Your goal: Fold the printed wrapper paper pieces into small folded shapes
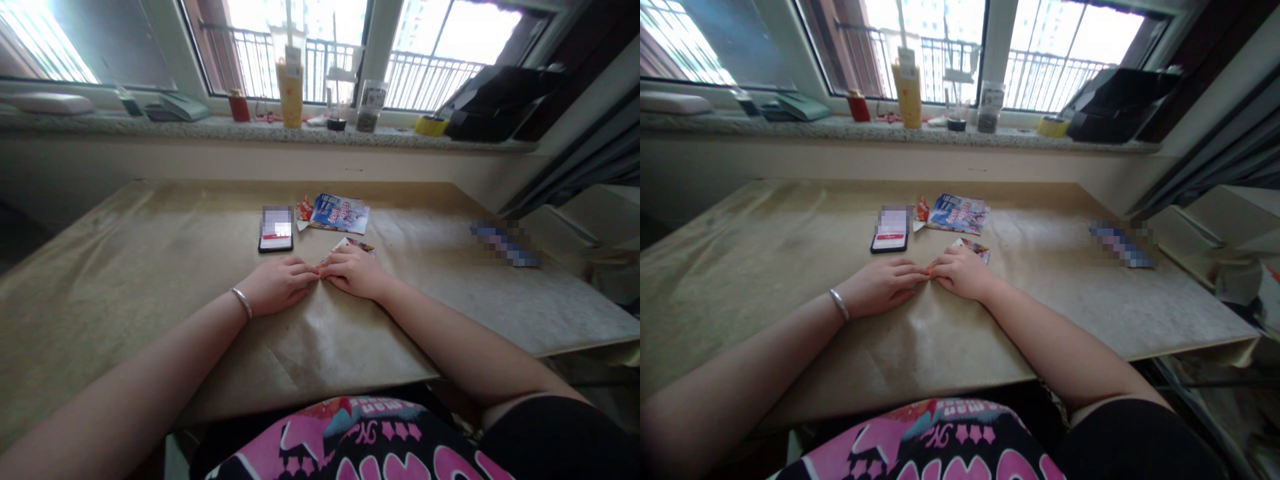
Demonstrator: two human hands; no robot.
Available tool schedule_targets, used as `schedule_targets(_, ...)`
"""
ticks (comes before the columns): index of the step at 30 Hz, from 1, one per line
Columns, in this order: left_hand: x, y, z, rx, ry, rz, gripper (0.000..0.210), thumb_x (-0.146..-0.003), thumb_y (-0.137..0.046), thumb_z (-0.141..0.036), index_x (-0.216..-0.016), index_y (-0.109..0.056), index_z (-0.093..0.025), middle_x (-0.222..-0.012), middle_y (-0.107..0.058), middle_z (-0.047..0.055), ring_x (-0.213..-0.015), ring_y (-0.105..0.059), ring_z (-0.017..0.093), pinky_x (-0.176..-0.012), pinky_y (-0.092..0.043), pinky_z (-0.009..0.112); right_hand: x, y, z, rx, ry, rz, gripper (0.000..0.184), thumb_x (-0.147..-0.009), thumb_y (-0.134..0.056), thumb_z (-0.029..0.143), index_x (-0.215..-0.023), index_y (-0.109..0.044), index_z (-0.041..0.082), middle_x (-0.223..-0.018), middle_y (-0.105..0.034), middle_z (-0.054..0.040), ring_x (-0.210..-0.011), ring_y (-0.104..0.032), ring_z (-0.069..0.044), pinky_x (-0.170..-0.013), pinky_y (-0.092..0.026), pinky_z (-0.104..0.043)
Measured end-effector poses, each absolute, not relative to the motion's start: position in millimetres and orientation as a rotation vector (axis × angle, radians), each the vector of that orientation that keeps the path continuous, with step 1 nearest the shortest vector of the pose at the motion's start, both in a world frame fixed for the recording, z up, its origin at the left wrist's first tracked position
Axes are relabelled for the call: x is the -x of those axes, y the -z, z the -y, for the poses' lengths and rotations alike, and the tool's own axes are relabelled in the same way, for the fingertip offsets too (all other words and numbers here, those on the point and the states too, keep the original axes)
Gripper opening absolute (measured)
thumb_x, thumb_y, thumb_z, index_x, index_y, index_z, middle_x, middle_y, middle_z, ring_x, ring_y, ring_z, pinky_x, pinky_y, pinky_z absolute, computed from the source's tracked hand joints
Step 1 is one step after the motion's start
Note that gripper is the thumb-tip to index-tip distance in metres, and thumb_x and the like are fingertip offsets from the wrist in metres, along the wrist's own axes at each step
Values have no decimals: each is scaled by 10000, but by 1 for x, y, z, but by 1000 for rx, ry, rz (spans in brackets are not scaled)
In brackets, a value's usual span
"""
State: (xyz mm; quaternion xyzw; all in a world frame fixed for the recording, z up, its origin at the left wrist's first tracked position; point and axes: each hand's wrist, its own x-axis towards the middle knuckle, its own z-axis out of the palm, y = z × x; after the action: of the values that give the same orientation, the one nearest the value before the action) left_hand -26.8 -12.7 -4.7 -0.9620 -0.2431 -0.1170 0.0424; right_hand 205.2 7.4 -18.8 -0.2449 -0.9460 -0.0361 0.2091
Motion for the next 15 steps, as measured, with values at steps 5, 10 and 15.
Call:
schedule_targets(5,25,1,14,2913,311,723,312,-871,-497,-228,-1167,-589,-184,-1136,-641,74,-1002,-561,212,-851,-499,362,-205,12,-6,694,109,2747,274,-914,-429,235,-986,-693,219,-982,-679,-64,-894,-550,-192,-793,-407,-320)
schedule_targets(10,24,1,15,2907,319,723,280,-872,-501,-227,-1133,-599,-190,-1129,-642,73,-1003,-560,207,-852,-488,352,-209,9,-4,708,128,2764,253,-899,-453,232,-1002,-685,239,-1003,-674,-62,-942,-557,-200,-797,-411,-314)
schedule_targets(15,24,1,15,2928,305,742,276,-878,-500,-225,-1136,-587,-188,-1138,-635,60,-1000,-549,207,-858,-477,345,-213,6,-2,766,150,2764,231,-883,-468,239,-922,-696,233,-941,-673,-53,-871,-568,-190,-741,-402,-298)
